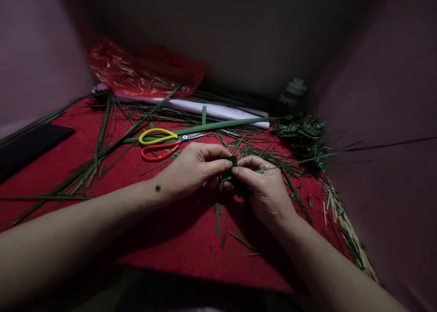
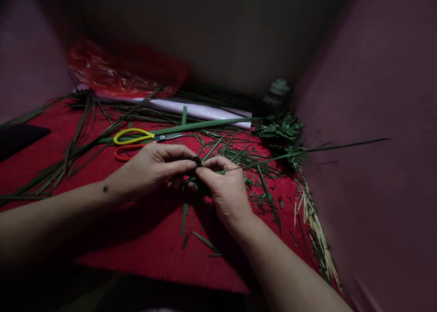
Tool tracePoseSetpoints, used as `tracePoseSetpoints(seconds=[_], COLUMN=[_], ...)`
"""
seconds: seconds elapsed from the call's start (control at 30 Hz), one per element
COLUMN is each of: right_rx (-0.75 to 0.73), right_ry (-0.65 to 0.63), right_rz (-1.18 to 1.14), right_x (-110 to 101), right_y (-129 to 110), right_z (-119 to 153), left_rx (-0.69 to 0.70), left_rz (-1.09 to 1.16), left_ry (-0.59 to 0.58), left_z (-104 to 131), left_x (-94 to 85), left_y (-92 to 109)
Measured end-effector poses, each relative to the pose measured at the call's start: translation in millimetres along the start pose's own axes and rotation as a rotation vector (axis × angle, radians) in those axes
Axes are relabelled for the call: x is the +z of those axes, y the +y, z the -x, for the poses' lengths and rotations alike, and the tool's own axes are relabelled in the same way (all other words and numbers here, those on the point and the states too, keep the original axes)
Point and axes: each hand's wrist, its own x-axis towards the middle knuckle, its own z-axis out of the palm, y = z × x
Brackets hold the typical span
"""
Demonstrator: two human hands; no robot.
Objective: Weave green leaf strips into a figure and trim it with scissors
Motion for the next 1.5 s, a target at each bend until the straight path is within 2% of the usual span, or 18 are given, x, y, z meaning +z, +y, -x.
tracePoseSetpoints(seconds=[0.4, 0.67, 0.97, 1.27, 1.4, 1.5], right_rx=[0.006, -0.043, 0.027, 0.028, 0.023, 0.032], right_ry=[0.062, 0.124, 0.065, 0.054, 0.046, 0.045], right_rz=[0.023, 0.026, 0.010, 0.029, 0.035, 0.019], right_x=[3.2, 4.8, 3.0, 4.0, 3.8, 3.4], right_y=[-1.1, -0.4, -2.8, -2.8, -3.7, -3.9], right_z=[1.6, 3.1, 1.7, 1.1, 1.2, 1.2], left_rx=[-0.088, -0.087, -0.107, -0.101, -0.021, 0.138], left_rz=[0.060, 0.049, 0.037, 0.006, -0.048, -0.137], left_ry=[-0.029, -0.023, -0.017, -0.064, -0.014, 0.099], left_z=[-1.6, -1.0, -1.6, -4.2, -3.3, -1.8], left_x=[-0.2, -0.4, 0.6, -2.2, -0.9, 0.9], left_y=[-1.6, -0.5, 3.2, -0.9, -1.7, -1.0])
